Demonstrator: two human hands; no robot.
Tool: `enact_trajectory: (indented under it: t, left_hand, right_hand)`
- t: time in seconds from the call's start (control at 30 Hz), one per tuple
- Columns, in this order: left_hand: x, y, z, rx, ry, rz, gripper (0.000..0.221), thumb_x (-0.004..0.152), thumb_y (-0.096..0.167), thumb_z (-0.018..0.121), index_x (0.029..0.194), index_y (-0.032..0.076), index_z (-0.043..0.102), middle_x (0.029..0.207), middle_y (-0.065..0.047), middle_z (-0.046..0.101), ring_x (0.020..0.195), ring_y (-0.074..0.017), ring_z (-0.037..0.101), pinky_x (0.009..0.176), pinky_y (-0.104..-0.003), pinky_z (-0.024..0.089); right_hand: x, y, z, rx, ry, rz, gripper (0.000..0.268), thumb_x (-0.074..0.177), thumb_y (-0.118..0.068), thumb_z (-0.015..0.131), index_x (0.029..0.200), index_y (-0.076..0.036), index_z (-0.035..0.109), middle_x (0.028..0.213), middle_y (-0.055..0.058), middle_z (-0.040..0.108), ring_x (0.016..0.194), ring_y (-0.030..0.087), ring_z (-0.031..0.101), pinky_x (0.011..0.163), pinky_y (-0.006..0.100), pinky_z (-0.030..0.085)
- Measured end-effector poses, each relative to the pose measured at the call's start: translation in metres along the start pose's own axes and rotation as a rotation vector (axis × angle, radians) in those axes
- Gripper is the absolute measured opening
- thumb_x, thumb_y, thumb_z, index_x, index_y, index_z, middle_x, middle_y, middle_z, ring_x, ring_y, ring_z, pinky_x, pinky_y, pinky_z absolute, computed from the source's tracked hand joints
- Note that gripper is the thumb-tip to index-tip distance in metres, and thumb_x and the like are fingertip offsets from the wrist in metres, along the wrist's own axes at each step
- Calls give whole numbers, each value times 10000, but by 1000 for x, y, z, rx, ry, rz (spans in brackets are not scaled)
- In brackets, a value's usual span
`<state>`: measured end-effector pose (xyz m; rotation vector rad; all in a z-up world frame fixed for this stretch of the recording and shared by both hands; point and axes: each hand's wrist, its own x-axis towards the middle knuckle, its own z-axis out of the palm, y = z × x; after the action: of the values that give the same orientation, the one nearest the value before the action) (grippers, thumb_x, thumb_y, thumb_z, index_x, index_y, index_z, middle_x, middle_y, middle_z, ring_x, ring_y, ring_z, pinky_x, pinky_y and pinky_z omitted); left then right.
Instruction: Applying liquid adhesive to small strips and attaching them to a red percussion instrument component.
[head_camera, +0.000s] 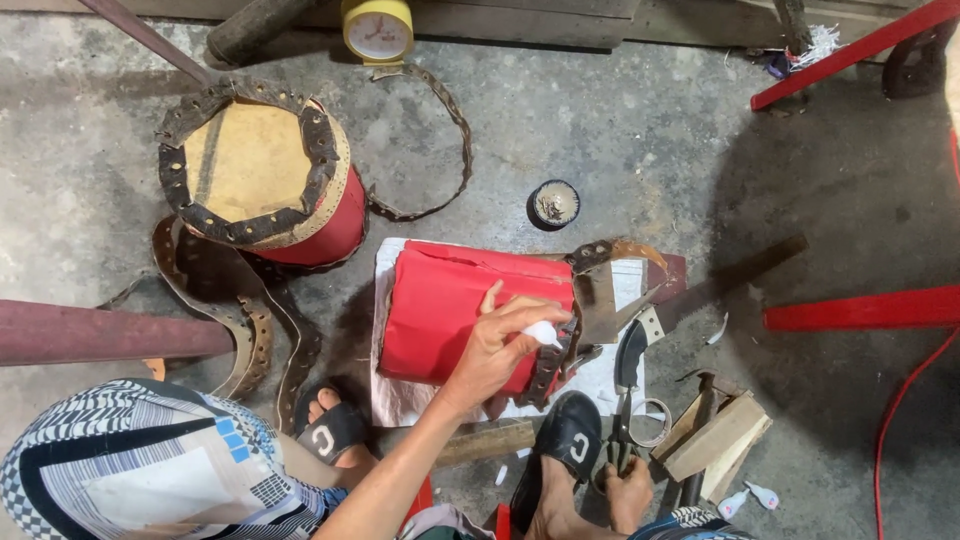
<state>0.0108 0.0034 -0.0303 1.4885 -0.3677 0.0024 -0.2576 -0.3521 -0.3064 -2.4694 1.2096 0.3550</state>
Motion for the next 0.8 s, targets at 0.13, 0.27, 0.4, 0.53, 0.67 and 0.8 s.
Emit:
enact_trajectory:
  t: [0.13, 0.27, 0.4, 0.53, 0.67, 0.8]
  left_hand:
    - [2, 5, -1, -16, 2, -26, 336, 1038, 481, 531, 1246, 278, 699, 1229, 66, 738, 1246, -155, 652, 1288, -606, -11]
    - [5, 7, -3, 12, 5, -2, 286, 1020, 430, 591, 1214, 257, 712, 1214, 59, 748, 1205, -145, 676, 1296, -614, 14]
    - [3, 3, 1, 46, 9, 10, 258, 1007, 389, 619, 1203, 258, 723, 1195, 53, 742, 1185, -142, 673, 1287, -567, 32]
    - [3, 5, 2, 119, -4, -19, 253, 992, 363, 639, 1216, 277, 718, 1170, 49, 722, 1213, -165, 638, 1270, -589, 21]
    - [7, 12, 3, 55, 25, -2, 265, 946, 278, 731, 1193, 188, 768, 1101, -59, 702, 1160, -258, 646, 1183, -613, 120]
    - [7, -5, 5, 123, 57, 27, 246, 942, 263, 742, 1173, 184, 774, 1079, -63, 664, 1104, -260, 622, 1158, -590, 197]
  right_hand:
    - [6, 14, 12, -34, 104, -125, 437, 762, -232, 803, 1149, -62, 689, 1092, 208, 720, 1064, 420, 651, 975, 500, 484]
    - [-29, -46, -36, -35, 293, -194, 607, 772, -211, 789, 1335, -63, 616, 1257, 231, 619, 1189, 448, 595, 962, 589, 485]
    - [-49, -179, -133, 469, 168, -360, 368, 931, -154, 706, 1280, -42, 674, 1175, 146, 693, 1064, 264, 655, 950, 386, 516]
    - [-59, -286, -212, 918, -214, -880, 169, 940, -19, 646, 1103, 9, 685, 1114, 134, 666, 1044, 238, 673, 965, 332, 585]
    - [-63, -356, -234, 858, -199, -1128, 421, 778, -14, 835, 1189, -16, 741, 1082, 146, 652, 953, 229, 652, 879, 378, 563]
    - [-76, -385, -233, 916, -279, -1200, 394, 780, -68, 855, 1163, -39, 767, 1092, 138, 656, 941, 184, 606, 849, 314, 529]
